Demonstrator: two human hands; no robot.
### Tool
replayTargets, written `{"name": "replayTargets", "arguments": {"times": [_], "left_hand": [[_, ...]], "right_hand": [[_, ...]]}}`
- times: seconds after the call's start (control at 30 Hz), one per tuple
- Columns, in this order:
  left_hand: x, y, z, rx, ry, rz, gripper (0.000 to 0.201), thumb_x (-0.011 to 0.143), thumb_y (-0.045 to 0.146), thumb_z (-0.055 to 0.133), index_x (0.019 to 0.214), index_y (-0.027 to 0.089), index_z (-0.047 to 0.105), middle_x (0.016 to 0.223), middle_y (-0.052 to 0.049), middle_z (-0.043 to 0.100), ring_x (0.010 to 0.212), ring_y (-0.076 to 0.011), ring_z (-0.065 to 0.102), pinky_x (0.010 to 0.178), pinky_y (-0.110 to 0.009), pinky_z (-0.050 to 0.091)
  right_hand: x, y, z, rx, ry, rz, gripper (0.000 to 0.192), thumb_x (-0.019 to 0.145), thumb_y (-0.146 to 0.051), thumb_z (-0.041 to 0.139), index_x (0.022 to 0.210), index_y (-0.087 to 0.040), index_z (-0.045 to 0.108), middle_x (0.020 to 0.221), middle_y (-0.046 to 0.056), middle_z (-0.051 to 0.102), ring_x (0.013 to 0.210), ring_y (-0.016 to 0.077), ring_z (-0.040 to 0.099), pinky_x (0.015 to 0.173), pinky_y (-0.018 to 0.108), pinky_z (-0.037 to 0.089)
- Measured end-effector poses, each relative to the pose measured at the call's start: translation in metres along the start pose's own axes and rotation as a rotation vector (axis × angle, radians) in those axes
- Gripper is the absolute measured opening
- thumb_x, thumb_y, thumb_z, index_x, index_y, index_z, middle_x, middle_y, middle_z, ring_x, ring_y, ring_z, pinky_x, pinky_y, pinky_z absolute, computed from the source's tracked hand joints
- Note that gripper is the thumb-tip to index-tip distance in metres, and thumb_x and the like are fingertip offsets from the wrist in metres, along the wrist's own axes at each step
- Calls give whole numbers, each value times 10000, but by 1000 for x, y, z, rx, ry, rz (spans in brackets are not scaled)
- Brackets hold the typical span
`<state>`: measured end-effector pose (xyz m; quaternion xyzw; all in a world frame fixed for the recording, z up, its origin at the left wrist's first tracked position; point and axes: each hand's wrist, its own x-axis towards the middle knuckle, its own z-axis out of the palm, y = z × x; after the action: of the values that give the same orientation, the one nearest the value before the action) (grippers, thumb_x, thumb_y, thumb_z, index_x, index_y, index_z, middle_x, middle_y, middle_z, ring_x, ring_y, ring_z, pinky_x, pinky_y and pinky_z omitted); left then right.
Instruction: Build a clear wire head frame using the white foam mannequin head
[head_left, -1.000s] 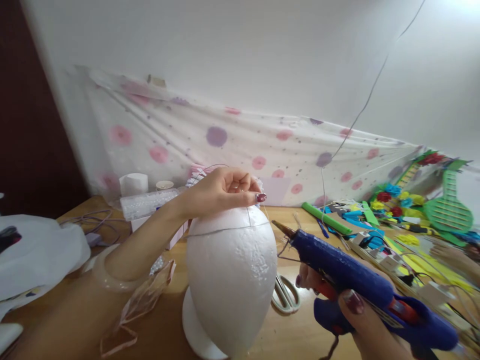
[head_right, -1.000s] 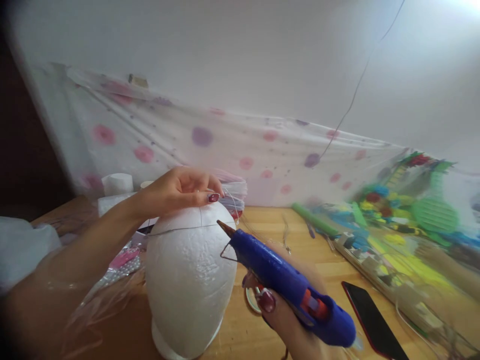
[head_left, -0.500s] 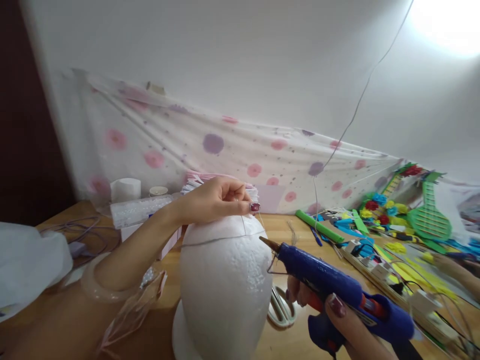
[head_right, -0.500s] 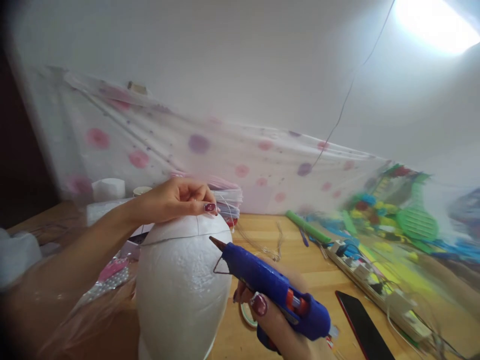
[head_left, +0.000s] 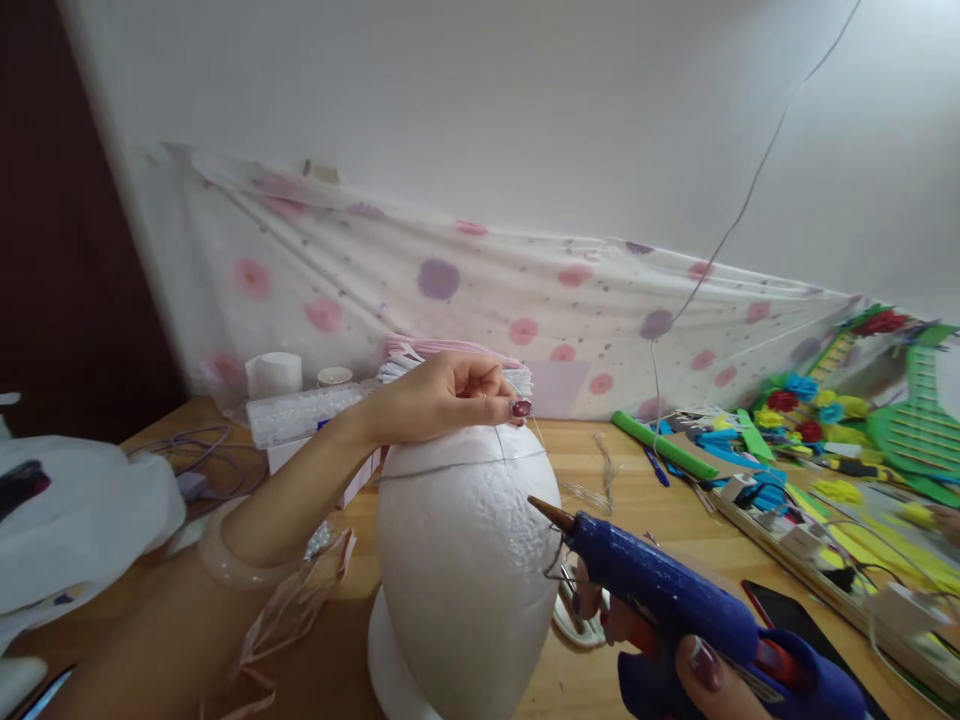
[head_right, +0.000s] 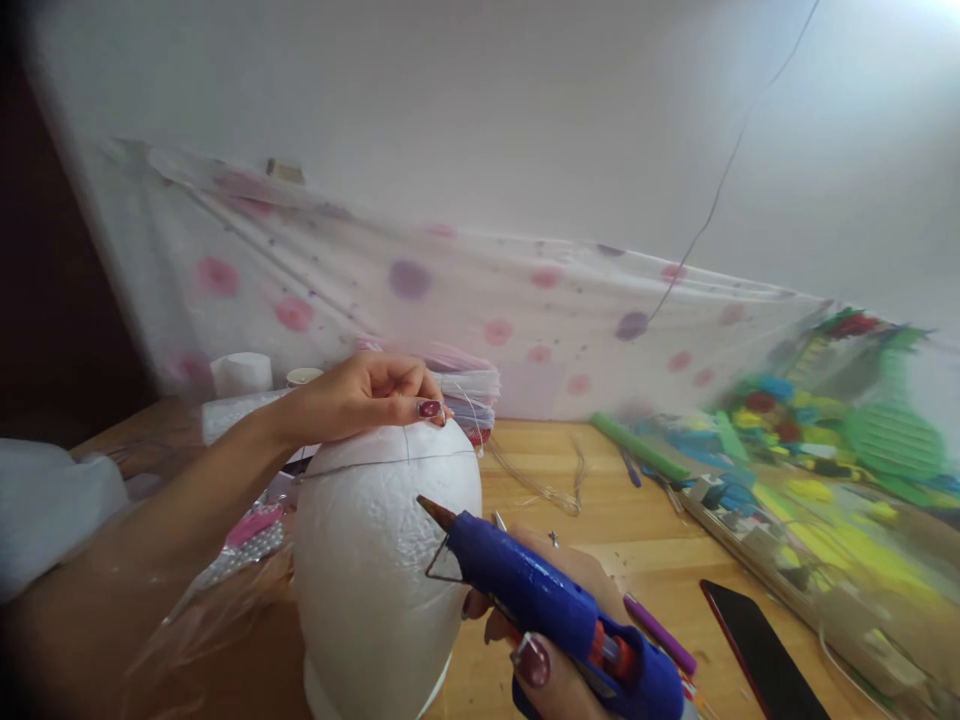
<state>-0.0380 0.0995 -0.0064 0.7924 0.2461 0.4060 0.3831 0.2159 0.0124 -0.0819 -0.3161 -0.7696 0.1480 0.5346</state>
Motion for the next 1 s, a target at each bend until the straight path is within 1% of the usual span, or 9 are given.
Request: {"name": "replayTargets", "arguments": {"times": [0.2, 0.33, 0.4, 0.47, 0.6, 0.73, 0.83, 0.93, 1.0], "left_hand": [[-2, 3, 0, -22, 7, -25, 370, 817, 276, 669, 611, 190, 374, 817, -18, 650, 838, -145, 608, 747, -286, 411], [-1, 1, 0, -19, 4, -48, 364, 826, 265, 666, 624, 187, 374, 828, -13, 648, 804, -131, 594, 721, -273, 402], [0, -1, 0, -22, 10, -58, 375, 832, 275, 669, 626, 185, 369, 822, -7, 640, 790, -122, 586, 715, -263, 400], [0, -1, 0, -28, 13, -60, 386, 835, 286, 671, 624, 186, 363, 805, -2, 629, 788, -118, 582, 718, -256, 402], [0, -1, 1, -31, 15, -59, 385, 835, 285, 673, 626, 186, 365, 809, -3, 626, 821, -126, 595, 728, -253, 405], [-1, -2, 1, -26, 17, -63, 381, 834, 273, 666, 624, 187, 360, 815, -4, 633, 811, -127, 596, 736, -264, 409], [-3, -1, 1, -42, 10, -53, 374, 833, 279, 657, 625, 188, 360, 828, -11, 644, 827, -136, 610, 731, -270, 409], [-3, 2, 1, -53, 4, -52, 364, 827, 297, 651, 628, 191, 365, 831, -14, 636, 867, -164, 630, 752, -294, 419], [-2, 3, 1, -54, -3, -60, 370, 823, 313, 655, 628, 193, 365, 832, -13, 627, 881, -175, 633, 763, -307, 422]], "right_hand": [[15, 7, -4, 149, -149, 48, 321, 728, -554, 719, 598, -265, 664, 500, 39, 588, 537, 241, 649, 428, 297, 551], [14, 7, -13, 183, -229, 245, 388, 761, -605, 681, 634, -238, 683, 527, 46, 602, 522, 222, 632, 448, 310, 556], [17, 8, -16, 175, -232, 275, 457, 760, -662, 652, 657, -220, 697, 559, 59, 622, 509, 217, 632, 446, 315, 552], [22, 9, -16, 180, -273, 319, 534, 718, -735, 641, 622, -212, 685, 517, 51, 598, 464, 208, 620, 410, 298, 526], [22, 0, -19, 238, -382, 550, 551, 690, -752, 662, 576, -212, 658, 448, 30, 565, 390, 168, 578, 378, 257, 486], [13, -15, -29, 269, -378, 716, 344, 781, -544, 719, 665, -222, 687, 512, 25, 614, 420, 140, 575, 416, 240, 499], [12, -21, -36, 292, -378, 749, 209, 739, -432, 782, 787, -238, 724, 651, 29, 676, 545, 168, 635, 479, 261, 546], [13, -24, -40, 331, -379, 792, 258, 653, -382, 842, 833, -232, 735, 795, 52, 719, 652, 191, 668, 523, 268, 566], [11, -26, -42, 350, -364, 826, 342, 631, -410, 854, 888, -218, 735, 858, 76, 729, 684, 188, 673, 519, 242, 552]]}}
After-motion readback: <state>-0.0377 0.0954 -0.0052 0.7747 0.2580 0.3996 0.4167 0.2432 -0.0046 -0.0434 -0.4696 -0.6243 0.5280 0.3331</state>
